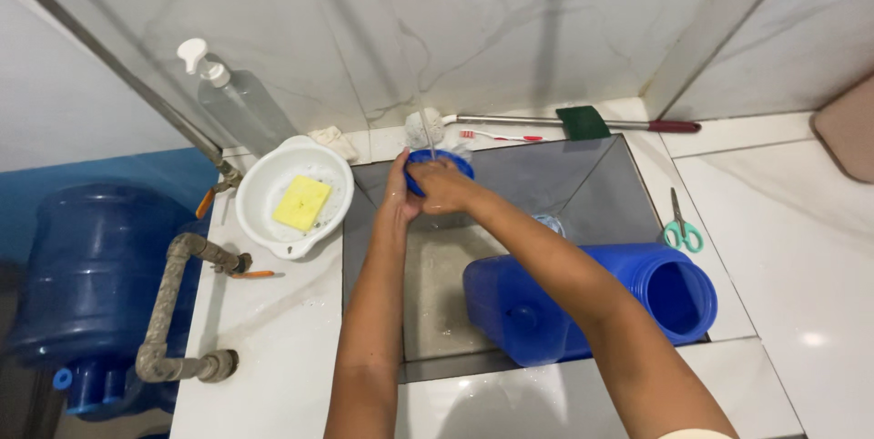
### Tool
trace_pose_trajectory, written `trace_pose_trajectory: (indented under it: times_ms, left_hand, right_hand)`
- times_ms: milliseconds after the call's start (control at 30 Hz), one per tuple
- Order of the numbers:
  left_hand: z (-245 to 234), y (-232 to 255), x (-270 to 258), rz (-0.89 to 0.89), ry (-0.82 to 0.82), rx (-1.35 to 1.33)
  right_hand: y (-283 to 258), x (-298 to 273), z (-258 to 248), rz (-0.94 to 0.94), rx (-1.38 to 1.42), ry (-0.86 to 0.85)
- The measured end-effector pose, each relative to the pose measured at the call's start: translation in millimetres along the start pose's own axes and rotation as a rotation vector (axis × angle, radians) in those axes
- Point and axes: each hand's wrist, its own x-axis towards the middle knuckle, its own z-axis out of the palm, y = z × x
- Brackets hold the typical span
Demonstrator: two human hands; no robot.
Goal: The person cleans a large blue plastic container by rinsing it with tap water and scrubbing the interior and exterior with a toothbrush. They then use scissors to cut a plastic seal from the container's opening. Finally, the person switches to a green container, cuts its seal, and scrubs the lid with a toothbrush.
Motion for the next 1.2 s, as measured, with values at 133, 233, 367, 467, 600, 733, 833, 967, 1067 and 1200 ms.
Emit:
trace_pose_trajectory:
  times_ms: [133, 233, 367, 467, 600, 733, 833, 967, 1067, 1200]
  left_hand:
    - [-2, -11, 25, 0.190, 0.079, 0.078]
    - [-8, -23, 52, 0.383, 0.162, 0.228]
    - [-1, -48, 82, 0.661, 0.250, 0.432]
    - [14, -37, 86, 0.710, 0.290, 0.545]
    - [13, -27, 74, 0.603, 0.318, 0.197]
    - [3, -28, 49, 0.580, 0.471, 0.541]
    - [-7, -35, 16, 0.362, 0.475, 0.481]
    - [-48, -74, -31, 0.213, 0.369, 0.354]
    - [-62, -112, -55, 0.192, 0.277, 0.571]
    - [-23, -151, -91, 0.337, 0.015, 0.917]
  right_hand:
    - [2, -15, -24, 0.218, -0.216, -0.088]
    - [14, -35, -21, 0.243, -0.279, 0.001]
    - [17, -60, 6, 0.401, -0.562, -0.001]
    - [9, -73, 6, 0.254, -0.709, 0.143]
    - [-4, -92, -17, -0.171, -0.508, 0.370]
    - [-3, -75, -24, -0.286, -0.355, 0.310]
    - [-1, -57, -14, -0.204, -0.230, 0.391]
    - [1, -51, -4, -0.267, -0.283, 0.375]
    - [-5, -58, -9, -0.239, -0.252, 0.401]
    - [-3, -54, -20, -0.181, -0.251, 0.316]
